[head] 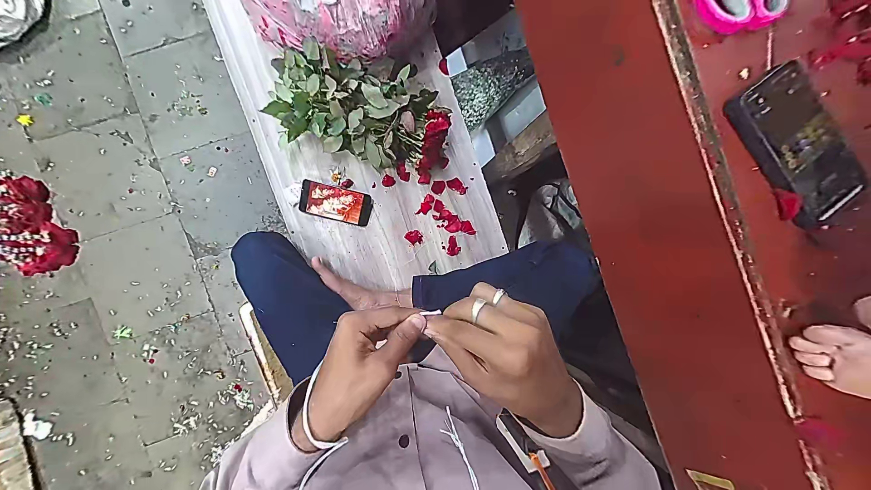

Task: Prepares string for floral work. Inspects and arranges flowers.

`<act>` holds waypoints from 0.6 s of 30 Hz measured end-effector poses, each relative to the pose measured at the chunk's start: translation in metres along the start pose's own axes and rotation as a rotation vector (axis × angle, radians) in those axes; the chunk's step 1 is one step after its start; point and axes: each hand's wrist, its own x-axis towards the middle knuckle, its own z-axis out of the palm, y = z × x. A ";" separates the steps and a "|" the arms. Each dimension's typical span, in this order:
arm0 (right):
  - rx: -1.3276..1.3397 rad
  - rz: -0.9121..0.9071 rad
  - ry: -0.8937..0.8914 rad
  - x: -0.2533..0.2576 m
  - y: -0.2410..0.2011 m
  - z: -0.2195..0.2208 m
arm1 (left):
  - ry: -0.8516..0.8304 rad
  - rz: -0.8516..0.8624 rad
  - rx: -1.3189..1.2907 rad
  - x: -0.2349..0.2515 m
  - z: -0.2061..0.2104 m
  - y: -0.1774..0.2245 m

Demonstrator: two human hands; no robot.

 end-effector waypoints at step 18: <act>0.388 0.058 -0.014 -0.009 -0.001 0.017 | -0.168 0.056 0.180 0.001 -0.018 0.004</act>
